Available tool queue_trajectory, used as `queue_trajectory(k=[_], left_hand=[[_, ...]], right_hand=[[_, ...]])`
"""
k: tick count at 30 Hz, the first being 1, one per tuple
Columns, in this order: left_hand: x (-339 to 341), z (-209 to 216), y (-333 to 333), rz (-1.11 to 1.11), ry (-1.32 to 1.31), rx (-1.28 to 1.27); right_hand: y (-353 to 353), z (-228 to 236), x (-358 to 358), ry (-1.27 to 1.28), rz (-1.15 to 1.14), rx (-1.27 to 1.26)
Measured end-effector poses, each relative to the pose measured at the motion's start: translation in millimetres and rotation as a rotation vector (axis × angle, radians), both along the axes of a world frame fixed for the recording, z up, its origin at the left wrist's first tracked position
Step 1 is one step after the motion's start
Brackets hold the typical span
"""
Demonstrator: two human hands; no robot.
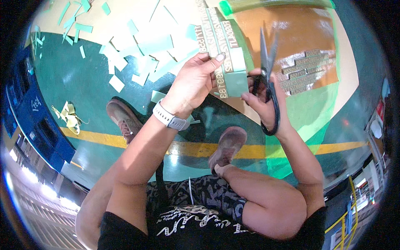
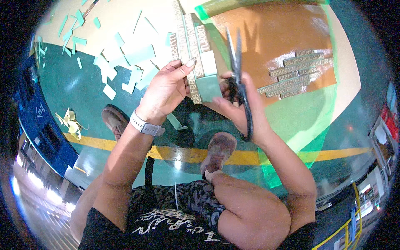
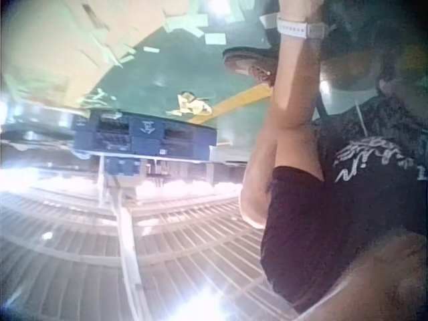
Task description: The person cuts strips of adhesive tape using scissors, removes the protective backing from the strips, and presses them onto a large sheet of cardboard.
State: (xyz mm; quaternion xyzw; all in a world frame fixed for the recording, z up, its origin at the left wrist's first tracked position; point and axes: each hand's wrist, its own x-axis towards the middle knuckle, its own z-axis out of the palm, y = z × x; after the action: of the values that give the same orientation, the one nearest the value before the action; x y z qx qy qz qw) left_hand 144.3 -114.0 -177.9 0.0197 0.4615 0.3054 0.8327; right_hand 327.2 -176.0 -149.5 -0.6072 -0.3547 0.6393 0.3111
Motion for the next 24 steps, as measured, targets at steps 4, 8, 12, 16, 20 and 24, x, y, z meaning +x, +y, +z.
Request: queue_trajectory(k=[4,8,12,16,20,24], left_hand=[[12,9,1,0.031,-0.006,0.029],[11,6,15,0.216,0.01,0.105],[10,15,19,0.091,0.055,0.129],[14,14,5,0.09,0.089,0.129],[26,17,-7,0.068,0.109,0.102],[30,20,-14,0.028,0.127,0.094]], right_hand=[[-7,7,-2,0.106,-0.115,-0.1],[-41,8,2,0.172,-0.189,-0.139],[-58,1,16,-0.251,0.167,-0.149],[-49,13,8,-0.099,0.16,-0.063],[-41,14,-3,0.001,0.117,-0.086],[-36,20,-9,-0.003,0.097,-0.059]])
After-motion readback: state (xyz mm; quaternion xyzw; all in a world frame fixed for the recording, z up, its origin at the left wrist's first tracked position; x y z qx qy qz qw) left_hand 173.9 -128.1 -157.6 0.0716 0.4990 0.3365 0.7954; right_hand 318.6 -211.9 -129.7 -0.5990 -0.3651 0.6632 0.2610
